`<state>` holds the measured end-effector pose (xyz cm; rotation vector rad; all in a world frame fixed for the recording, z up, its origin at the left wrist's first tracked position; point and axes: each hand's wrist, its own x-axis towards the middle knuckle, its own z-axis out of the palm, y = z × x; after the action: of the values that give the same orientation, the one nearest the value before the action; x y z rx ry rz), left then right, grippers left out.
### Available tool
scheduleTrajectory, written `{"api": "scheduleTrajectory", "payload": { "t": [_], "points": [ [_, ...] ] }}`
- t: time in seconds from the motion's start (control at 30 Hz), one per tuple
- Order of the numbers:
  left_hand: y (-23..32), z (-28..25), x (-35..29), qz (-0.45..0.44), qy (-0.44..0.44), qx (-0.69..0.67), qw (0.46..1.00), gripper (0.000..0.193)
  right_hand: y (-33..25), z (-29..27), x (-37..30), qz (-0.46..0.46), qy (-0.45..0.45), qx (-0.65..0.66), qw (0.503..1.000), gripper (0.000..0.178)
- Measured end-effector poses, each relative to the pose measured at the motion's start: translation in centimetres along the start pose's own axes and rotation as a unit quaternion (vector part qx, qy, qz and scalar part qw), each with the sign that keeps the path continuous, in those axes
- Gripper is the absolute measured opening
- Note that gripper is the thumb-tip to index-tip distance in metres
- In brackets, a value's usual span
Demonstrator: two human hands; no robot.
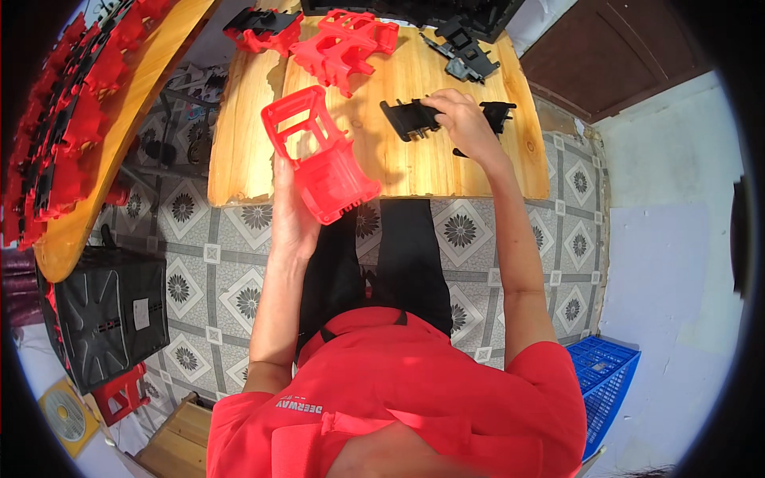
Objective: The person assembles parts by inserting black plastic components into red plastic frames by hand, then carries and places stacks of the assembled parts onto a counter.
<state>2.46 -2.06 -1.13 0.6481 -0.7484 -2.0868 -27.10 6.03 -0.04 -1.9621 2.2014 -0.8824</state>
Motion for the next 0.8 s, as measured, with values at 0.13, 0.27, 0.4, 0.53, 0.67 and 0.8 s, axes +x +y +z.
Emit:
{"api": "scheduleTrajectory", "payload": {
  "t": [0.13, 0.27, 0.4, 0.53, 0.67, 0.8],
  "points": [
    [0.4, -0.2, 0.2, -0.008, -0.052, -0.038, 0.998, 0.074, -0.3, -0.2, -0.1, 0.026, -0.004, -0.06, 0.998, 0.027],
    [0.2, 0.4, 0.1, 0.047, -0.022, 0.002, 0.999, 0.095, -4.0, -2.4, -0.9, 0.03, 0.064, -0.004, 0.998, 0.018],
    [0.4, 0.8, -0.3, 0.03, -0.027, -0.003, 0.999, 0.096, -12.4, -4.5, -2.3, -0.077, 0.141, 0.013, 0.987, 0.019],
    [0.6, 1.0, -0.3, 0.007, -0.089, -0.032, 0.995, 0.095, -16.0, -2.2, -2.7, -0.196, 0.164, -0.042, 0.966, 0.033],
    [0.8, 1.3, -0.7, 0.013, -0.115, -0.029, 0.993, 0.096, -16.5, -1.1, -2.7, -0.189, 0.142, -0.02, 0.972, 0.033],
    [1.3, 1.4, -0.8, 0.009, -0.134, -0.034, 0.99, 0.094, -16.8, -0.8, -2.5, -0.19, 0.142, -0.024, 0.971, 0.034]
  ]
}}
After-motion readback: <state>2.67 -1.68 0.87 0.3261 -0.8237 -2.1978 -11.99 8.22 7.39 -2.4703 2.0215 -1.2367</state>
